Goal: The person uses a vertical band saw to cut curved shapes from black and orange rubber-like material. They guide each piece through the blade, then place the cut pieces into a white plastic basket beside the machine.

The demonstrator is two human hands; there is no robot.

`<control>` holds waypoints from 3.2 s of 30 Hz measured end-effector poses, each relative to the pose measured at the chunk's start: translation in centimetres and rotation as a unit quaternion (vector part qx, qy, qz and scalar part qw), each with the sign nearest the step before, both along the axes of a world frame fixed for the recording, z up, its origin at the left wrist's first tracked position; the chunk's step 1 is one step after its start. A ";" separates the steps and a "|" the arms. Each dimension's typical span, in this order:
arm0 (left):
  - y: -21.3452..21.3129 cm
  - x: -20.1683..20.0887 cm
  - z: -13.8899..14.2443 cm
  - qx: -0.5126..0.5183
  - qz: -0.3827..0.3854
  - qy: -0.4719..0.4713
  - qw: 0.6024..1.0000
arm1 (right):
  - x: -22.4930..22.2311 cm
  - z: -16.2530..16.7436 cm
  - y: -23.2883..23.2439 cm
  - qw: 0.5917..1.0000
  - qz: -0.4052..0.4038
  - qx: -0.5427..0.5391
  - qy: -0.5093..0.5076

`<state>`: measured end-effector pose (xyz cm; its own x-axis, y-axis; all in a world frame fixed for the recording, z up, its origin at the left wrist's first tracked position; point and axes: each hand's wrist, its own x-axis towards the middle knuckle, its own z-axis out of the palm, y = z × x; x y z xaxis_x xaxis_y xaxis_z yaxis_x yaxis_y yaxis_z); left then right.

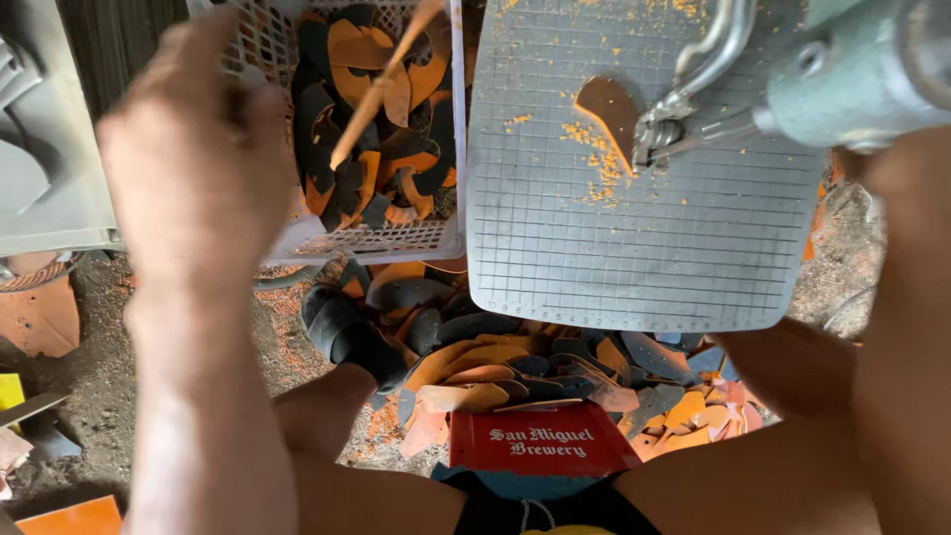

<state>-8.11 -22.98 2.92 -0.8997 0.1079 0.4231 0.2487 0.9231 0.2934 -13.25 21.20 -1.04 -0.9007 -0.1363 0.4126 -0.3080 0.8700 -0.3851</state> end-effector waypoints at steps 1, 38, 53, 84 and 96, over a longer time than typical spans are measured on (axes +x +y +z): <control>-1.0 0.9 0.3 0.011 0.012 -0.005 1.000 | 2.3 -1.6 -0.7 0.999 -0.019 -0.014 -0.034; 1.8 5.4 4.0 0.036 0.019 -0.142 0.989 | 10.4 -18.1 -22.2 0.887 0.119 0.113 -0.431; 5.6 5.6 6.6 0.071 -0.023 -0.104 0.992 | 16.5 6.7 -0.1 0.894 0.126 -0.195 -0.383; 12.6 3.4 1.4 0.016 -0.184 -0.072 0.980 | 8.4 4.9 -3.4 0.971 0.208 0.026 -0.112; 13.4 1.6 0.3 0.011 -0.158 -0.045 0.986 | 7.9 3.9 -3.9 0.975 0.209 0.013 -0.069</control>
